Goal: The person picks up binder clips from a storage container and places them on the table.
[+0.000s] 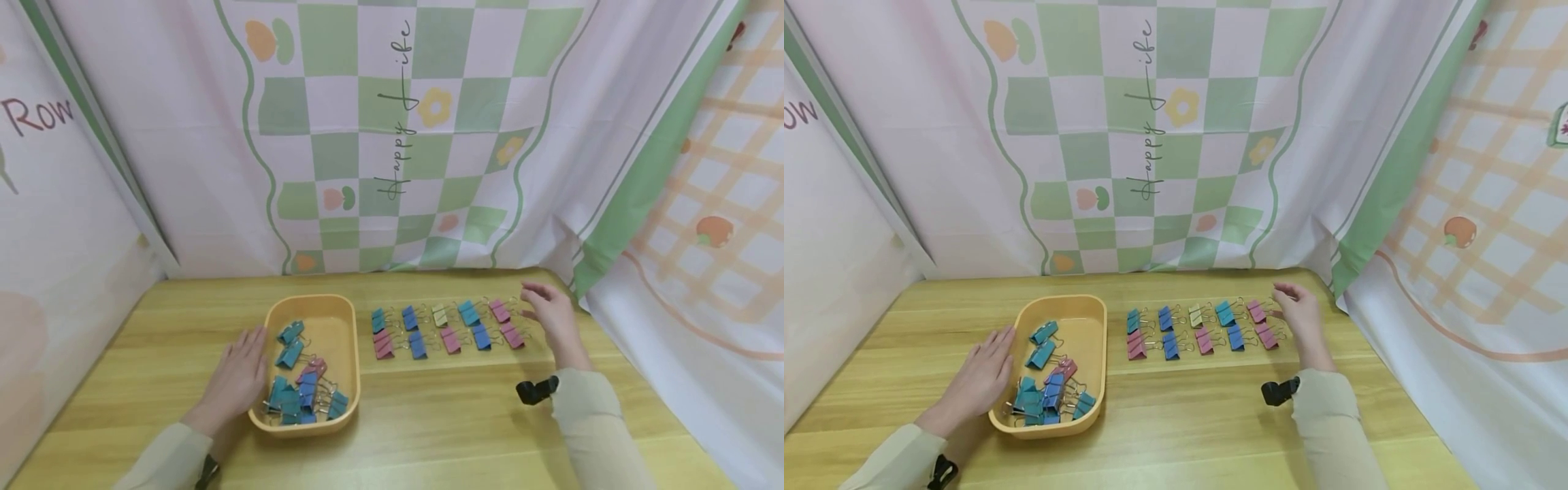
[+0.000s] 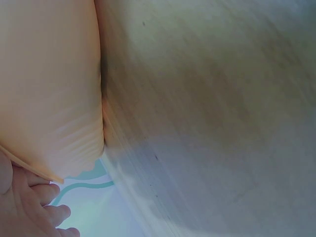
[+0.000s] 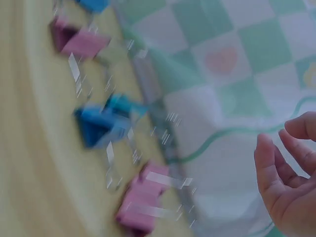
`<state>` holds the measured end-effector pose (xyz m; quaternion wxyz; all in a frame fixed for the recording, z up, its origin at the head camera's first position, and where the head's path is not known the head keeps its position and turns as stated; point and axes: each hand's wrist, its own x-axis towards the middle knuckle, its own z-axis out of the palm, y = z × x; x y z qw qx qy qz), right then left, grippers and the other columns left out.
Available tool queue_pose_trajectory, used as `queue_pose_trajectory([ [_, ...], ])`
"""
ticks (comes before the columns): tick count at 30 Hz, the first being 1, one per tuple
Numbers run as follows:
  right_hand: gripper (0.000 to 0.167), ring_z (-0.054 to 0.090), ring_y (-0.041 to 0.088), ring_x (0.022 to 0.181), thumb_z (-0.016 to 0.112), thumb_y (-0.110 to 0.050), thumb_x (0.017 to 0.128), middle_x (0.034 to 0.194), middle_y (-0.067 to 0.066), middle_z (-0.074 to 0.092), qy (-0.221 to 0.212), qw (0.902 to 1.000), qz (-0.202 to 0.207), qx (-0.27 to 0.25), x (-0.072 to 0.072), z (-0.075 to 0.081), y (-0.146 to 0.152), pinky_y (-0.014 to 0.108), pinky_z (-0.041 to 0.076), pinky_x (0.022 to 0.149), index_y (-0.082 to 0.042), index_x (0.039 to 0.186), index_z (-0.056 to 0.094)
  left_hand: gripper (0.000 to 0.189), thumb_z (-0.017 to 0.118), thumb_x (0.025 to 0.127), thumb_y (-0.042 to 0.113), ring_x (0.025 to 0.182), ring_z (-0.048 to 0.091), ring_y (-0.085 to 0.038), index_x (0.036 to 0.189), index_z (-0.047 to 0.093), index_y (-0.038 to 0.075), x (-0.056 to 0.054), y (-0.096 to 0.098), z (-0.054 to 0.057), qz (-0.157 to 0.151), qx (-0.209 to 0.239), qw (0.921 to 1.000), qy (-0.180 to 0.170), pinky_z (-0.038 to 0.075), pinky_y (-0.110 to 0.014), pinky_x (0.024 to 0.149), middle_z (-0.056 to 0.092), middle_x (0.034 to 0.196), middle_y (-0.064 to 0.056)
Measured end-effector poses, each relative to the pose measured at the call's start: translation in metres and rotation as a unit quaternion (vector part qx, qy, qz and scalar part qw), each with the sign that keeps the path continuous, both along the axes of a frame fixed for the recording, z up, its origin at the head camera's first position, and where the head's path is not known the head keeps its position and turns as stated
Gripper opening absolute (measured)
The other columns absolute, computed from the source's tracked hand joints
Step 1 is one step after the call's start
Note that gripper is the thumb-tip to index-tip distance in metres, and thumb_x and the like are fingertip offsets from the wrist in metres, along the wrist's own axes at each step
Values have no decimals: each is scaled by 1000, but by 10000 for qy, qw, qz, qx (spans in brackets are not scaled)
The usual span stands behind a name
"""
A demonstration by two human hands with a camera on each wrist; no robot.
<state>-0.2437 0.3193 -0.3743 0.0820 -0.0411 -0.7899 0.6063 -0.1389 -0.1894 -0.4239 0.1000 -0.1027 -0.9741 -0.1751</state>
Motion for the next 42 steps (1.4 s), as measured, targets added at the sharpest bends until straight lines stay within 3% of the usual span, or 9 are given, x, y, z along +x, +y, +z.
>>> queue_pose_trajectory([
  [4,44,53,10,91,52,-17,95,106,2,51,258,9988,414,-19,1,17,-20,25,52,77,8,129,41,49,35,98,14,131,18,-46,139,25,-10,0,0,1,17,10,10000,-18,13,-58,105,24,144,-26],
  [7,44,55,9,88,52,-16,95,104,2,53,444,9962,748,2,2,27,-38,26,53,75,9,128,41,49,36,98,14,131,18,-46,139,25,-9,0,0,1,25,13,10000,-10,13,-58,105,24,144,-26],
  [12,42,57,17,92,54,-13,93,109,9,54,619,9903,1242,64,4,41,-68,28,54,73,8,128,43,49,35,98,14,131,18,-45,139,26,-9,0,0,1,41,-16,10000,-10,13,-58,105,25,144,-26],
  [20,38,54,34,98,54,-7,92,114,20,53,557,9798,1918,96,10,54,-120,33,54,73,6,127,45,49,36,97,13,131,18,-46,139,25,-10,0,0,0,39,-15,10000,-17,14,-58,105,25,143,-26],
  [29,35,56,36,96,57,-6,90,110,19,55,570,9615,2680,214,20,55,-173,41,54,74,5,123,49,49,36,98,13,131,18,-45,139,25,-10,-1,0,-2,51,-20,10000,-13,13,-58,105,25,144,-26],
  [36,32,59,31,89,58,-7,90,107,17,57,506,9430,3255,486,29,41,-211,34,55,66,1,121,54,49,36,98,13,131,18,-46,139,25,-10,-1,0,-1,40,4,10000,-5,13,-58,105,25,144,-26],
  [42,30,58,35,89,58,-6,90,104,16,57,330,9256,3740,487,41,32,-240,37,55,64,1,119,55,49,36,98,14,131,19,-45,139,26,-10,-1,-1,-2,52,-20,10000,28,14,-58,105,27,143,-26],
])
